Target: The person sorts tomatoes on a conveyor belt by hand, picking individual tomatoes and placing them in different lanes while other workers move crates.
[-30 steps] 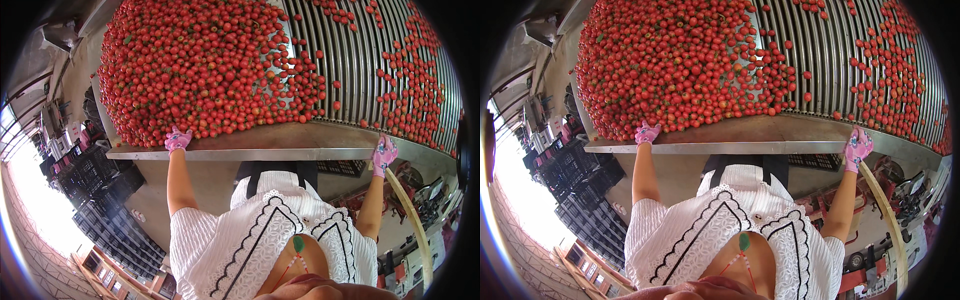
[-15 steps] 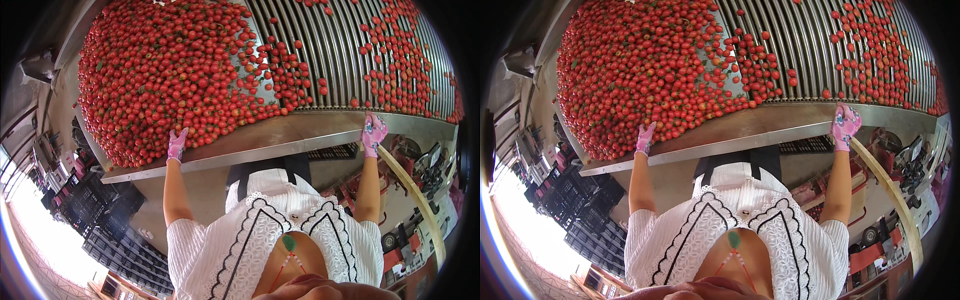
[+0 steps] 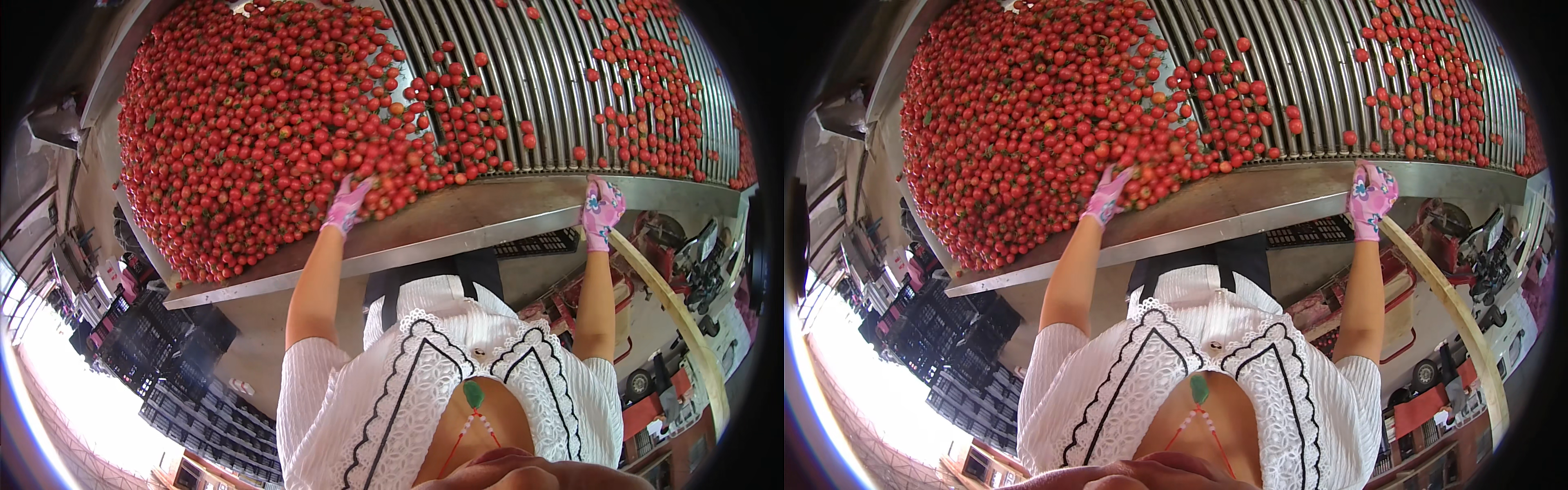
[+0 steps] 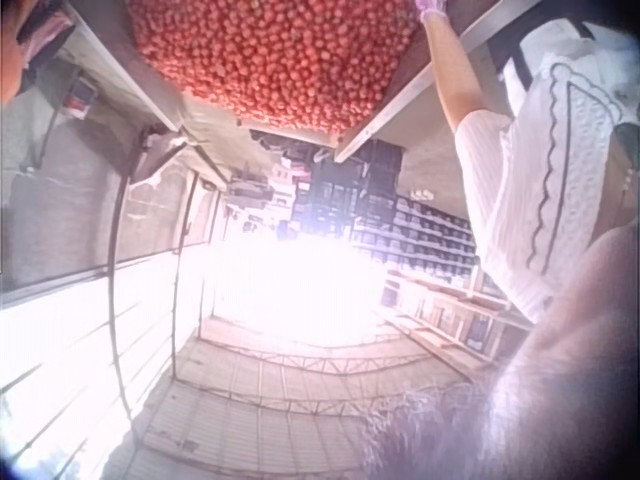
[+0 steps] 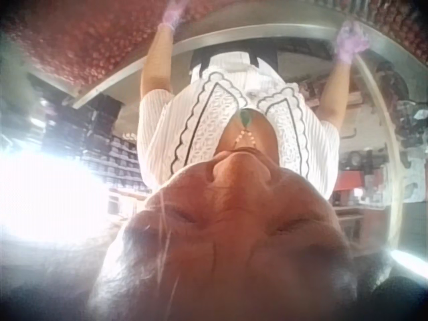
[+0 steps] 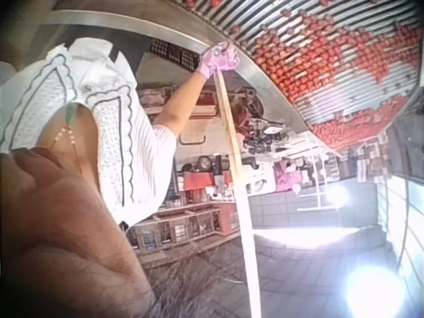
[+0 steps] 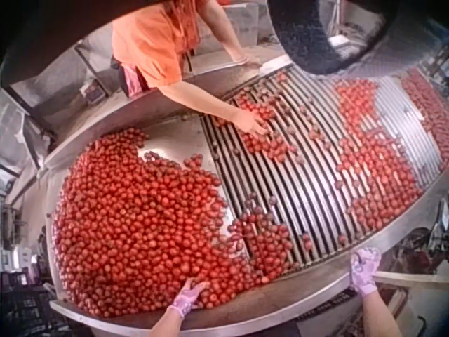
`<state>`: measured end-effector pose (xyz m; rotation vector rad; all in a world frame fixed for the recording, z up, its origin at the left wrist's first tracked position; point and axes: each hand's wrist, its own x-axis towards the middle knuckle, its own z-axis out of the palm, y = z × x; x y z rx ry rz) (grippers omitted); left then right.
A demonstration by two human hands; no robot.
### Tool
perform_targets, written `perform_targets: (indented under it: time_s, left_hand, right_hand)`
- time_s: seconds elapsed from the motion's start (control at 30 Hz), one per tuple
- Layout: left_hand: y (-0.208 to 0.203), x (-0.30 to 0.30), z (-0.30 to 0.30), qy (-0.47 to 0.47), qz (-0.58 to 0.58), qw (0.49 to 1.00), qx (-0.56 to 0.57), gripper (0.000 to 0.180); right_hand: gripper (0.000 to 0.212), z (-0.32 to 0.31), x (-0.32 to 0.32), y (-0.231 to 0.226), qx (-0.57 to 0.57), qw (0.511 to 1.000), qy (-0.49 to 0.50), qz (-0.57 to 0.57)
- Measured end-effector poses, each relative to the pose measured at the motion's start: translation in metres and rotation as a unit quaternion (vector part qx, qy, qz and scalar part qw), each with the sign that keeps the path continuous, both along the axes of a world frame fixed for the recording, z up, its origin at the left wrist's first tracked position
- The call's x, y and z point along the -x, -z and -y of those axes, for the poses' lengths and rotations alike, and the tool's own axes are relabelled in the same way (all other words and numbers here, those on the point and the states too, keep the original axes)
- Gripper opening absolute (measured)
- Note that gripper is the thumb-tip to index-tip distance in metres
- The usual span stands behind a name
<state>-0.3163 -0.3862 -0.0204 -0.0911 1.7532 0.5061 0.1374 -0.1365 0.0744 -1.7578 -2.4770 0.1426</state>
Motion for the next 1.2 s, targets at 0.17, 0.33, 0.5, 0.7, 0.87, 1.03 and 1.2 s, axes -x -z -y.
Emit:
perform_targets:
  time_s: [0.17,0.33,0.5,0.7,0.87,1.03,1.2]
  left_hand:
    - [0.025,-0.056,-0.058,0.048,0.011,0.996,-0.078,0.087]
    - [0.017,-0.115,-0.103,0.201,-0.077,0.959,-0.185,0.079]
    - [0.005,-0.041,-0.051,0.172,-0.144,0.963,-0.149,0.052]
    - [0.033,0.045,0.07,-0.259,-0.187,0.947,-0.036,0.036]
    - [0.08,0.055,0.103,-0.319,-0.021,0.947,0.006,0.047]
    - [0.05,0.045,0.05,-0.375,0.102,0.921,-0.008,0.05]
    - [0.042,0.019,0.011,-0.378,0.144,0.914,0.026,0.054]
  right_hand:
    - [0.018,-0.001,0.003,0.001,-0.008,1.0,-0.016,-0.015]
    - [0.017,-0.001,0.007,0.005,-0.017,0.999,-0.031,-0.02]
    - [0.018,0.004,0.009,0.002,-0.006,1.0,-0.008,-0.011]
    - [0.017,0.0,0.013,-0.007,-0.041,0.999,-0.023,-0.024]
    - [0.014,-0.004,0.012,-0.007,-0.02,0.999,-0.027,-0.032]
    - [0.014,0.003,0.013,-0.004,-0.005,1.0,-0.013,-0.02]
    - [0.011,0.001,0.021,-0.006,-0.027,0.999,-0.032,-0.01]
